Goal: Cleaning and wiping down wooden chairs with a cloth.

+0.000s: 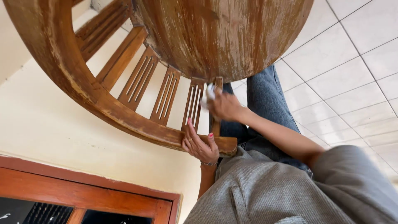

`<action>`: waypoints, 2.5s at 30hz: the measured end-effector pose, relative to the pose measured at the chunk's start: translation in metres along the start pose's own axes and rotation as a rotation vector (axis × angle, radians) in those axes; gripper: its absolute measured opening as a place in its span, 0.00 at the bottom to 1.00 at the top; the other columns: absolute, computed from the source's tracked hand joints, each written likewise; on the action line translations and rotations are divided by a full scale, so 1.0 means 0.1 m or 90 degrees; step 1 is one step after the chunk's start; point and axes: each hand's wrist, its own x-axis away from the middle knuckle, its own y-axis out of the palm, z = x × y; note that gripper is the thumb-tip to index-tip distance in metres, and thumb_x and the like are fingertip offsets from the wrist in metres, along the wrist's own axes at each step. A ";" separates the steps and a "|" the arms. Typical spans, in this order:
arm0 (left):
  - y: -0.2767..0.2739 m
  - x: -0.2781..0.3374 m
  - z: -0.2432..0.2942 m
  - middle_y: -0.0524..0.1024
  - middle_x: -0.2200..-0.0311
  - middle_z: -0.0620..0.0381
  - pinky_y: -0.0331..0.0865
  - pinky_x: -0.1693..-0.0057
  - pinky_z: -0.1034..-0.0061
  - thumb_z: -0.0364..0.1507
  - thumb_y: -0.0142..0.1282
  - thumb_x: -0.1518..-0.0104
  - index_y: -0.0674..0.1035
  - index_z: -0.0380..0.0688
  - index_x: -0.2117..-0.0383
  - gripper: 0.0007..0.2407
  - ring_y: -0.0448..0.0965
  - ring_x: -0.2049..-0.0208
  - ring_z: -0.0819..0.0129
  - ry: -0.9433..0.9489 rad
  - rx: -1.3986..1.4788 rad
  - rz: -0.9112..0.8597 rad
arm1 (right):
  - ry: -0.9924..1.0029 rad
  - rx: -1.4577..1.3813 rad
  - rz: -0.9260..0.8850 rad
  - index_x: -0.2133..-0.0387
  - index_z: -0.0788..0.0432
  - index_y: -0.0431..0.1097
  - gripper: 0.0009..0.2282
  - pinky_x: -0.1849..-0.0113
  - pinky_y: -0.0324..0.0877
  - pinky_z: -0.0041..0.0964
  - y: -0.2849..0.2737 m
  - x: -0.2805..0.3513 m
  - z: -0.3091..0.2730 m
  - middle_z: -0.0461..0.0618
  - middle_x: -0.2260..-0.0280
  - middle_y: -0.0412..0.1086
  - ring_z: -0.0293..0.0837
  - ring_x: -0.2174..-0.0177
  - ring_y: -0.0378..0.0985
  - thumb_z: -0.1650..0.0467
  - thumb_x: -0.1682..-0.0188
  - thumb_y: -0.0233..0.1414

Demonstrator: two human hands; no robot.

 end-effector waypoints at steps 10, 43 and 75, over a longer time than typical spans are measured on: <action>-0.12 0.04 -0.13 0.75 0.39 0.58 0.59 0.42 0.64 0.56 0.24 0.34 0.69 0.47 0.35 0.33 0.77 0.44 0.65 -0.008 0.010 -0.007 | -0.052 0.225 -0.108 0.57 0.38 0.77 0.11 0.52 0.73 0.57 1.11 -0.87 0.61 0.46 0.49 0.68 0.65 0.47 0.71 0.57 0.48 0.48; -0.79 -2.07 -1.16 0.53 0.30 0.41 0.53 0.26 0.58 0.46 0.30 0.25 0.54 0.34 0.29 0.28 0.56 0.30 0.51 0.105 0.262 0.123 | -0.069 -0.502 0.410 0.38 0.57 0.56 0.15 0.69 0.71 0.43 -0.11 -1.79 -1.28 0.62 0.61 0.65 0.48 0.73 0.73 0.67 0.37 0.42; -0.95 -2.63 -1.01 0.52 0.30 0.41 0.51 0.25 0.57 0.42 0.29 0.24 0.62 0.34 0.32 0.25 0.54 0.26 0.49 0.136 0.320 0.084 | -0.149 -0.236 0.293 0.38 0.50 0.58 0.34 0.62 0.76 0.51 -1.41 -1.90 -1.13 0.64 0.55 0.67 0.57 0.61 0.77 0.64 0.59 0.65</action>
